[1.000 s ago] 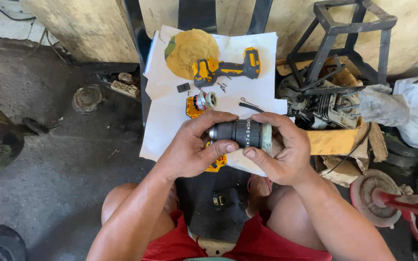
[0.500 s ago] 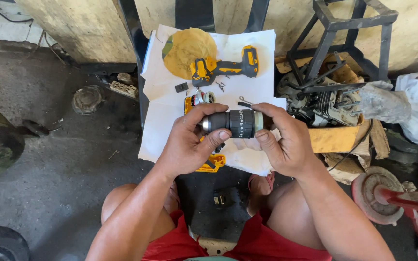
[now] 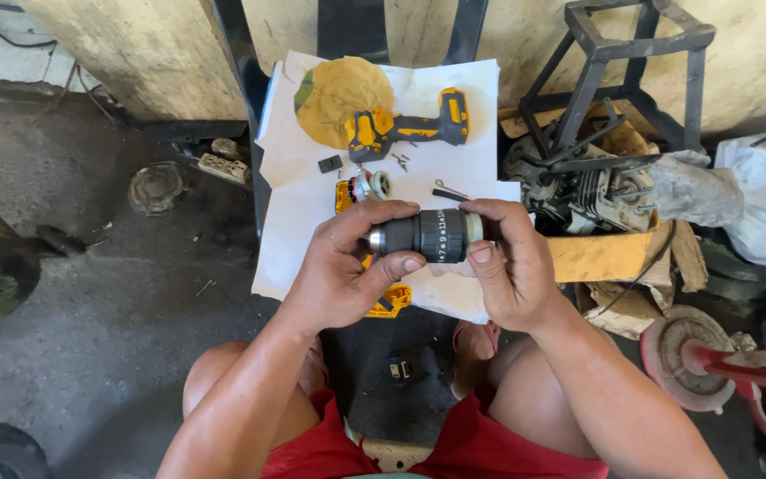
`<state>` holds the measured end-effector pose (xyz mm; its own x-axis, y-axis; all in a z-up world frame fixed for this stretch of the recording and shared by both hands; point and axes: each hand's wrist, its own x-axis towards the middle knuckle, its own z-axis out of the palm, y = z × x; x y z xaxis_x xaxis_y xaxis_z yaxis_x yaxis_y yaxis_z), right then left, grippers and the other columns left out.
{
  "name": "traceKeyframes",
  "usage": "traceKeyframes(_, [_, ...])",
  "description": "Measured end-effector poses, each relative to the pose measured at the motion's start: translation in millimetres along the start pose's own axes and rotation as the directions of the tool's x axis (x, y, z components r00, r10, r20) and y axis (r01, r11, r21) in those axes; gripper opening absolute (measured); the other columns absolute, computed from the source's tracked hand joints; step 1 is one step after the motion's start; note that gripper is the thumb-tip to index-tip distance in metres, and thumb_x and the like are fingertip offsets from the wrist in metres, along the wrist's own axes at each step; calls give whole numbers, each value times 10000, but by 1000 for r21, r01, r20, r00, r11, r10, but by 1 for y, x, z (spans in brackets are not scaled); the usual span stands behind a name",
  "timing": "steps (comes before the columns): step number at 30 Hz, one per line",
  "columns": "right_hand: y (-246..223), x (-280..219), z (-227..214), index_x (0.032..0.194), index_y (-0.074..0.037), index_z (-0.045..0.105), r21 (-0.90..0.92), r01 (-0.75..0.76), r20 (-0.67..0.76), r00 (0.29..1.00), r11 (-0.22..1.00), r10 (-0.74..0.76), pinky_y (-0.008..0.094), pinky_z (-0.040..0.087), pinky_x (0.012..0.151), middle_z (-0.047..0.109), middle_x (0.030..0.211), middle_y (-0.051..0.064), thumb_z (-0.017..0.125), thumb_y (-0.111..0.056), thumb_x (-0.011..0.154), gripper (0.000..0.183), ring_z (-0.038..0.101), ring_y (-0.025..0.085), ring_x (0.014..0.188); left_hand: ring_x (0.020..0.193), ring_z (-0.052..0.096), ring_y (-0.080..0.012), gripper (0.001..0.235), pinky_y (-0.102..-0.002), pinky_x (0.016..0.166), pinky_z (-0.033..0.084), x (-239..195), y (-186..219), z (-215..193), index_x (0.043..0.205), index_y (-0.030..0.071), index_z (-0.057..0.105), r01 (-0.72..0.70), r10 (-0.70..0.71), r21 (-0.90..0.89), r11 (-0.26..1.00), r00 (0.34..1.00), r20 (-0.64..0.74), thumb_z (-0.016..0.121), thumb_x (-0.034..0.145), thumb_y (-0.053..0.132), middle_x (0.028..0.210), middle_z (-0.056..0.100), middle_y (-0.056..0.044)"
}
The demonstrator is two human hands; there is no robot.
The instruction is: The person sits on the floor and assembles a small electric motor by hand, fitting the stator into the housing and rotating the component to check alignment. A yellow cordless drill and other parts are visible on a white sheet nearby.
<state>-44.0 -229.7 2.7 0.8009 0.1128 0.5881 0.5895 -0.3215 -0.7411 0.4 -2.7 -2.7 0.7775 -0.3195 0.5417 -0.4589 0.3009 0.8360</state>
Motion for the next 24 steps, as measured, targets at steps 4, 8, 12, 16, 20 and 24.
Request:
traceKeyframes(4, [-1, -2, 9, 1304, 90, 564, 52, -23, -19, 1000, 998, 24, 307, 525, 681, 600, 836, 115, 478, -292, 1062, 460, 578, 158, 725, 956, 649, -185, 502, -386, 839, 624, -4, -15, 4, 1250, -7, 674, 38, -41, -93, 995, 999, -32, 883, 804, 92, 1015, 695, -166])
traceKeyframes(8, [-10, -1, 24, 1319, 109, 554, 87, -1, -79, 997, 996, 8, 294, 530, 631, 600, 808, 116, 387, -299, 1093, 495, 590, 159, 689, 1071, 652, -279, 714, -453, 927, 602, -13, -32, 36, 1346, -12, 590, 68, -111, -408, 910, 990, -82, 933, 729, 97, 1130, 680, -203])
traceKeyframes(12, [-6, 0, 32, 1425, 102, 475, 31, 173, -109, 980, 984, -169, 317, 542, 665, 586, 795, 130, 414, -205, 1087, 461, 563, 189, 662, 959, 741, -238, 436, -377, 836, 643, -14, -37, 51, 1228, -22, 691, 74, -253, -692, 718, 954, -161, 854, 824, 0, 1040, 760, -175])
traceKeyframes(16, [2, 7, 8, 1127, 79, 646, -338, 416, -79, 882, 845, -465, 442, 562, 748, 708, 996, 198, 716, 34, 902, 240, 694, 369, 827, 883, 756, -262, 392, -383, 803, 655, -12, -36, 44, 1172, -9, 696, 40, -287, -739, 672, 935, -210, 852, 813, -30, 988, 758, -190])
traceKeyframes(20, [-6, 13, 16, 918, 52, 755, -363, 513, -59, 820, 777, -569, 417, 570, 575, 711, 875, 243, 742, 107, 850, 89, 681, 358, 648, 780, 767, -307, 338, -398, 694, 667, -14, -41, 49, 1071, -81, 707, 41, -301, -774, 632, 933, -196, 844, 762, -98, 880, 749, -246])
traceKeyframes(24, [-3, 10, 13, 891, 87, 748, -347, 515, -59, 822, 784, -567, 428, 556, 535, 702, 851, 267, 756, 89, 856, 36, 655, 361, 603, 780, 773, -315, 332, -408, 694, 669, -7, -26, 52, 1021, -111, 710, 53, -306, -780, 623, 935, -181, 856, 723, -125, 846, 753, -249])
